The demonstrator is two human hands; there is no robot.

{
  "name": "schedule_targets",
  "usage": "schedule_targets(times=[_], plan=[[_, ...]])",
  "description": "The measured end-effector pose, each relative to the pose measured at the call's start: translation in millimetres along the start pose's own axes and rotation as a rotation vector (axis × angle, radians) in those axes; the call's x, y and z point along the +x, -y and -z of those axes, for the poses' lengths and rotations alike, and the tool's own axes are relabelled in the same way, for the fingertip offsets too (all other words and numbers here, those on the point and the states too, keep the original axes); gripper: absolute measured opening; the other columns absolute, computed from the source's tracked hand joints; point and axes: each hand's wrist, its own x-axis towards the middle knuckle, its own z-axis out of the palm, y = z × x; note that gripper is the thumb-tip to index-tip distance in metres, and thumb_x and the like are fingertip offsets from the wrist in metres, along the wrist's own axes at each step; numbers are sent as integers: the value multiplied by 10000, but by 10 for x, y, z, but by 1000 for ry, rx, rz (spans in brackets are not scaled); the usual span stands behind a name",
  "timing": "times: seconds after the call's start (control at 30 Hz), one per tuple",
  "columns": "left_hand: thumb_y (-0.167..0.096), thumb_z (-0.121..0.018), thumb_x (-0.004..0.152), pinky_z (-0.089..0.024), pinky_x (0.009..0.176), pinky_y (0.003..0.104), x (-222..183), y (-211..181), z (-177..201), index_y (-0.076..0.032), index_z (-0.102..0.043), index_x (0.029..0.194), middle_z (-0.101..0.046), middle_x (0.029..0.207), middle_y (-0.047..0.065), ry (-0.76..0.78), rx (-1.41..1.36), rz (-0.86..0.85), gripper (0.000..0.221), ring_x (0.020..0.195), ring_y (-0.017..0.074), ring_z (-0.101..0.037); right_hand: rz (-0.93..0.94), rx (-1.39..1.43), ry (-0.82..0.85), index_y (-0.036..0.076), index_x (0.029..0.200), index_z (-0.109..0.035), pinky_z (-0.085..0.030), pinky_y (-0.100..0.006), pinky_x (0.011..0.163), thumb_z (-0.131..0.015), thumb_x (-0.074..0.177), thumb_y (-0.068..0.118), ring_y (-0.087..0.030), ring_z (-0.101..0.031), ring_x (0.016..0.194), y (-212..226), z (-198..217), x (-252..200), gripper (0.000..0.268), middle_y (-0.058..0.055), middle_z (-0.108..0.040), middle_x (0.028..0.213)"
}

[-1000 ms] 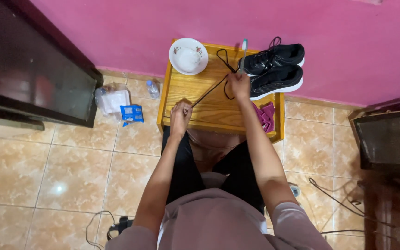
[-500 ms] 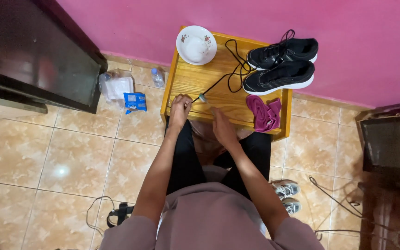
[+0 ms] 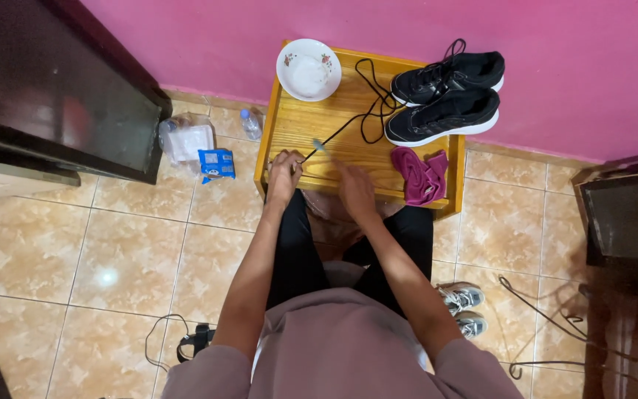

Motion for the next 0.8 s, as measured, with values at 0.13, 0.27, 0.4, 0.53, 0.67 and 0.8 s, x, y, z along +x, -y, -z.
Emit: schedule_targets(times=[0.13, 0.27, 0.4, 0.53, 0.67, 0.8], plan=[[-94, -690, 886, -485, 888, 384, -19, -2, -18, -191, -671, 1010, -582, 904, 69, -11, 11, -30, 159, 998, 321, -630, 115, -67, 12, 182, 1388, -607, -481, -504, 1004, -435, 1025, 64, -356, -602, 1223, -68, -118, -30, 419, -153, -676, 1202], [-155, -639, 926, -459, 876, 386, -14, -37, 22, -215, -657, 981, -565, 917, 25, 4, 113, -46, 83, 1002, 276, -612, -16, 43, 6, 152, 1465, -547, -449, -528, 1005, -408, 1000, 23, -415, -592, 1189, 54, 289, 22, 503, -211, -659, 1196], [-273, -703, 924, -436, 886, 391, 22, -23, 22, -241, -620, 941, -546, 935, -2, 70, 130, 40, 90, 1017, 253, -594, 129, -132, 81, 295, 1385, -601, -423, -436, 994, -425, 1009, 121, -281, -591, 1196, -172, -132, -37, 451, -66, -656, 1158], [-209, -688, 921, -401, 881, 366, 43, -34, -17, -260, -605, 866, -545, 915, -49, 84, 97, 106, 112, 1016, 218, -589, 56, -60, 25, 115, 1328, -625, -428, -480, 967, -497, 970, 27, -398, -587, 1136, -291, -10, 14, 390, -213, -656, 1138], [-210, -651, 939, -421, 911, 429, 80, -35, -89, -209, -591, 904, -585, 960, 16, 96, 153, 113, 70, 1061, 259, -602, 24, 49, 13, 167, 1471, -550, -414, -524, 1019, -495, 994, 46, -392, -589, 1171, -180, -96, 15, 495, -185, -659, 1166], [-252, -669, 942, -439, 923, 448, 66, 12, -160, -220, -582, 1045, -579, 1003, 19, 54, 119, 145, 139, 1082, 267, -599, -37, 105, -12, 181, 1498, -528, -402, -548, 1066, -479, 999, 25, -395, -597, 1198, -59, -116, -45, 526, -183, -674, 1193]])
